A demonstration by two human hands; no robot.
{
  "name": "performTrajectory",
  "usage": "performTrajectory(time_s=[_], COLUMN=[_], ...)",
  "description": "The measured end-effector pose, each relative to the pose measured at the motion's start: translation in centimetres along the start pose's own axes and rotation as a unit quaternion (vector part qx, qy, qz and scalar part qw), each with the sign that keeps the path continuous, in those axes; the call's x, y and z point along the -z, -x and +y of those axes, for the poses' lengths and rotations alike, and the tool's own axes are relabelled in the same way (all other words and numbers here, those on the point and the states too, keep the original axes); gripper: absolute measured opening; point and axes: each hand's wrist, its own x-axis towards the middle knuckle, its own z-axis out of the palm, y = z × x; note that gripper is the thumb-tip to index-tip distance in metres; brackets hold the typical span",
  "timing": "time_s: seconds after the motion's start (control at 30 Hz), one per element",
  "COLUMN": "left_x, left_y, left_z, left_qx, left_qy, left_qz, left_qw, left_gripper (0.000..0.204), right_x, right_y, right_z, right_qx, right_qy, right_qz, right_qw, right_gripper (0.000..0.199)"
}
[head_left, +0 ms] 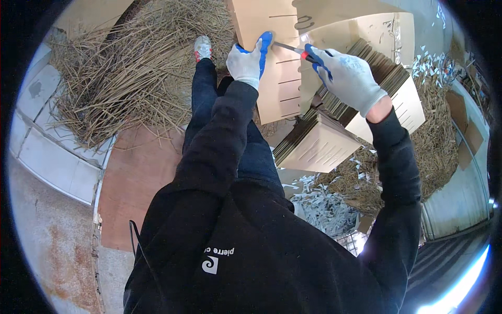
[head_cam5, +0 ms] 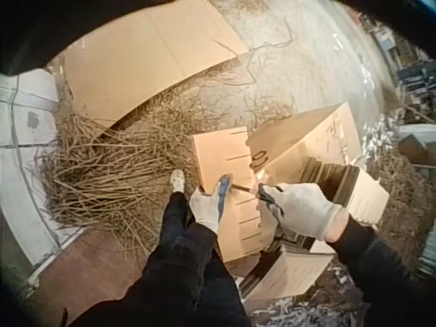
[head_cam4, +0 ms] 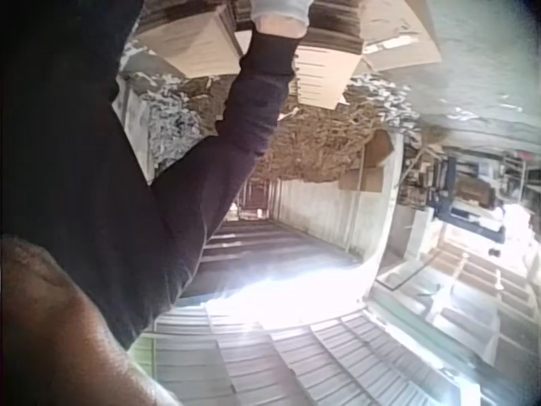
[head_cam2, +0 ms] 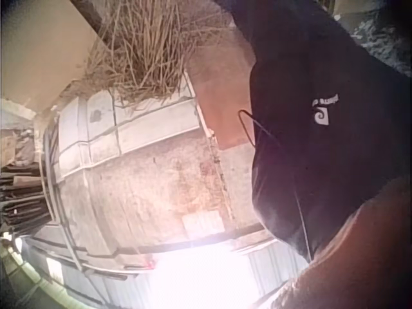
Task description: Cutting and trimming cardboard inserts using a utility knife on the floor of a factory.
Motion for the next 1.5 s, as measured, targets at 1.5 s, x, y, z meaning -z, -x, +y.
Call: performTrajectory(time_s=[1.5], left_x=[-0.1], left_y=[1.2], left_z=[0.4], left_qx=[0.02], left_qy=[-0.017], left_qz=[0.013], left_qw=[1.0], left_gripper=[0.056], right_x=[4.2], right_y=[-8.1], right_z=[-1.2], right_qx=[0.074], right_qy=[0.108], right_qz=[-0.2], right_qw=[0.971], right_gripper=[0.019])
